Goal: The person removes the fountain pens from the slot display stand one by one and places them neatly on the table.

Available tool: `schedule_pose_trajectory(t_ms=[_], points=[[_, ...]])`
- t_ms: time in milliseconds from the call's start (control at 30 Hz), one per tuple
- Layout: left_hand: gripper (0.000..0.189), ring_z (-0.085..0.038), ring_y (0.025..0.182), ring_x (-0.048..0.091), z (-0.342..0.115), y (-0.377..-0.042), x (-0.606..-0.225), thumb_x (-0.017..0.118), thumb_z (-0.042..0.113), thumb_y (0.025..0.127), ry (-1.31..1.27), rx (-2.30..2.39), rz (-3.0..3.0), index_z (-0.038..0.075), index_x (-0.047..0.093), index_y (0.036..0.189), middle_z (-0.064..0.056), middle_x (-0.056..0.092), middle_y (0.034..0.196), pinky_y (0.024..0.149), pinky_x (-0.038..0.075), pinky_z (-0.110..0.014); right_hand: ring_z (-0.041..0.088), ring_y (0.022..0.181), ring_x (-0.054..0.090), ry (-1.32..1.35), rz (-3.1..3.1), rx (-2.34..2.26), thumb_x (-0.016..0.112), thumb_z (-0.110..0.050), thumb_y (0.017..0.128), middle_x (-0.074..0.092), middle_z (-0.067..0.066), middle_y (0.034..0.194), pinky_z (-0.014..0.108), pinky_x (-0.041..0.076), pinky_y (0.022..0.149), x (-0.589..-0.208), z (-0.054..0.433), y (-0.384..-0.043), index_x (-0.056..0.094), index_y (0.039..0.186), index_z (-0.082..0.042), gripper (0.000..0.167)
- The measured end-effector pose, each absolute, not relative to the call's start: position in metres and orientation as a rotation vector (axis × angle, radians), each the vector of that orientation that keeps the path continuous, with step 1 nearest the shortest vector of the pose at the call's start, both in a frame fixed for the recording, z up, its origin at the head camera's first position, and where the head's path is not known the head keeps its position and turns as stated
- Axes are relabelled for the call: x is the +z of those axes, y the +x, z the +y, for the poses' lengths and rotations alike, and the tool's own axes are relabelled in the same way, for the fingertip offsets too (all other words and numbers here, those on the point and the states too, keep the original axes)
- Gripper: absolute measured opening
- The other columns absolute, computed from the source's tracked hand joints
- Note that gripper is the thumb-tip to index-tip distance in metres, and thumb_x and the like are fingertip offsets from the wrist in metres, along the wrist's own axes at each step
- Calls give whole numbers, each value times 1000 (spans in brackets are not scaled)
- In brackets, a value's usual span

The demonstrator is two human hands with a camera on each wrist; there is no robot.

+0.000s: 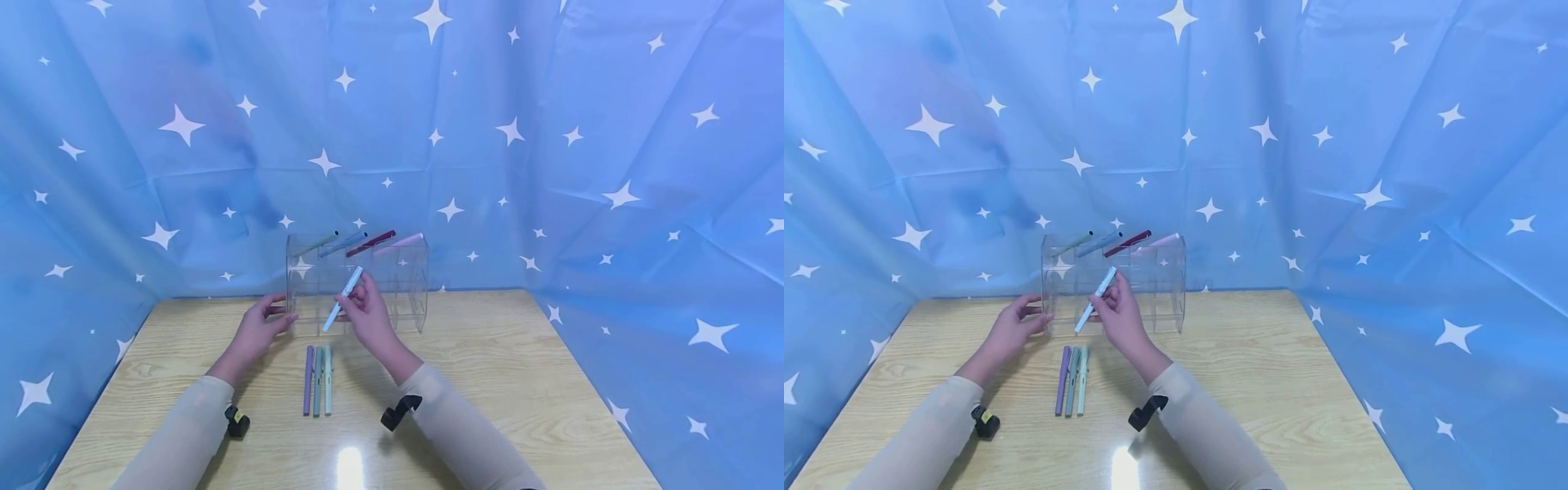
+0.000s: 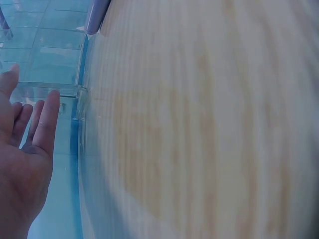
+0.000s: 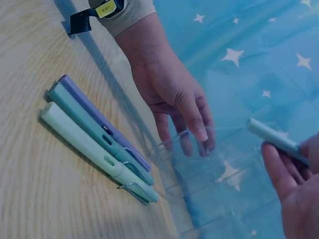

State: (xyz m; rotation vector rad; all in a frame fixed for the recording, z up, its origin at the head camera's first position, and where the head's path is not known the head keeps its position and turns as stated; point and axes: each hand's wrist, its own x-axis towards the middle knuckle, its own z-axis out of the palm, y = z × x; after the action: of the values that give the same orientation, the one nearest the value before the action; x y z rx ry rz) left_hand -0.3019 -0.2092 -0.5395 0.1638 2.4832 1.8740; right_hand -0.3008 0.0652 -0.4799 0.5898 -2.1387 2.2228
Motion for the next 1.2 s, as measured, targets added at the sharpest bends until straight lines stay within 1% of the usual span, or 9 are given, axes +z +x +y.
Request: schedule_pose_trajectory(t_ms=[100, 267, 433, 533, 633, 700, 800, 900, 1200], points=[[72, -44, 145, 54, -209, -301, -538, 77, 26, 108, 155, 1879, 2477, 6, 42, 168, -27, 52, 159, 101, 66, -33, 37, 106, 75, 590, -2145, 2248, 72, -8, 108, 71, 24, 118, 52, 70, 90, -481, 69, -298, 18, 178, -23, 89], [72, -45, 145, 54, -208, -300, -536, 77, 24, 108, 162, 1886, 2474, 6, 42, 168, -27, 52, 159, 101, 66, -35, 32, 108, 77, 641, -2162, 2252, 71, -4, 108, 69, 33, 121, 60, 68, 93, -484, 75, -293, 19, 177, -32, 91], [71, -46, 144, 54, -208, -301, -538, 77, 23, 108, 178, 1892, 2483, 5, 43, 167, -28, 53, 158, 100, 66, -33, 25, 97, 76, 668, -2202, 2231, 71, -1, 107, 67, 24, 115, 55, 70, 88, -488, 80, -287, 27, 175, -33, 87], [71, -46, 144, 55, -208, -301, -539, 78, 23, 107, 175, 1891, 2485, 5, 43, 167, -28, 53, 157, 100, 66, -32, 21, 95, 73, 662, -2231, 2235, 72, 1, 106, 63, 14, 114, 63, 68, 90, -491, 84, -283, 32, 173, -32, 85], [72, -46, 143, 55, -209, -301, -539, 78, 24, 107, 169, 1889, 2486, 5, 43, 167, -29, 54, 156, 100, 66, -32, 20, 94, 71, 672, -2280, 2213, 74, -1, 105, 62, 13, 115, 67, 66, 91, -494, 88, -279, 33, 173, -32, 85], [71, -46, 144, 55, -209, -301, -540, 78, 24, 107, 166, 1883, 2493, 5, 44, 166, -28, 54, 156, 100, 65, -32, 20, 94, 71, 685, -2312, 2198, 75, -2, 105, 62, 14, 115, 65, 68, 89, -495, 90, -277, 34, 173, -32, 85], [71, -46, 144, 55, -209, -303, -540, 78, 25, 107, 170, 1877, 2502, 4, 44, 166, -28, 54, 156, 101, 65, -32, 21, 92, 71, 706, -2359, 2177, 76, -4, 105, 64, 14, 116, 54, 71, 84, -499, 93, -274, 33, 174, -32, 86], [71, -46, 144, 55, -210, -303, -540, 78, 25, 107, 173, 1878, 2502, 4, 44, 166, -28, 54, 157, 101, 65, -32, 22, 91, 71, 720, -2386, 2176, 76, -4, 105, 63, 13, 115, 49, 72, 81, -503, 94, -273, 34, 173, -34, 86], [70, -44, 145, 54, -210, -304, -542, 78, 26, 108, 170, 1868, 2505, 5, 45, 165, -26, 53, 157, 100, 65, -30, 23, 90, 71, 747, -2442, 2160, 77, -5, 105, 62, 12, 112, 55, 71, 81, -508, 96, -267, 35, 171, -36, 85]])
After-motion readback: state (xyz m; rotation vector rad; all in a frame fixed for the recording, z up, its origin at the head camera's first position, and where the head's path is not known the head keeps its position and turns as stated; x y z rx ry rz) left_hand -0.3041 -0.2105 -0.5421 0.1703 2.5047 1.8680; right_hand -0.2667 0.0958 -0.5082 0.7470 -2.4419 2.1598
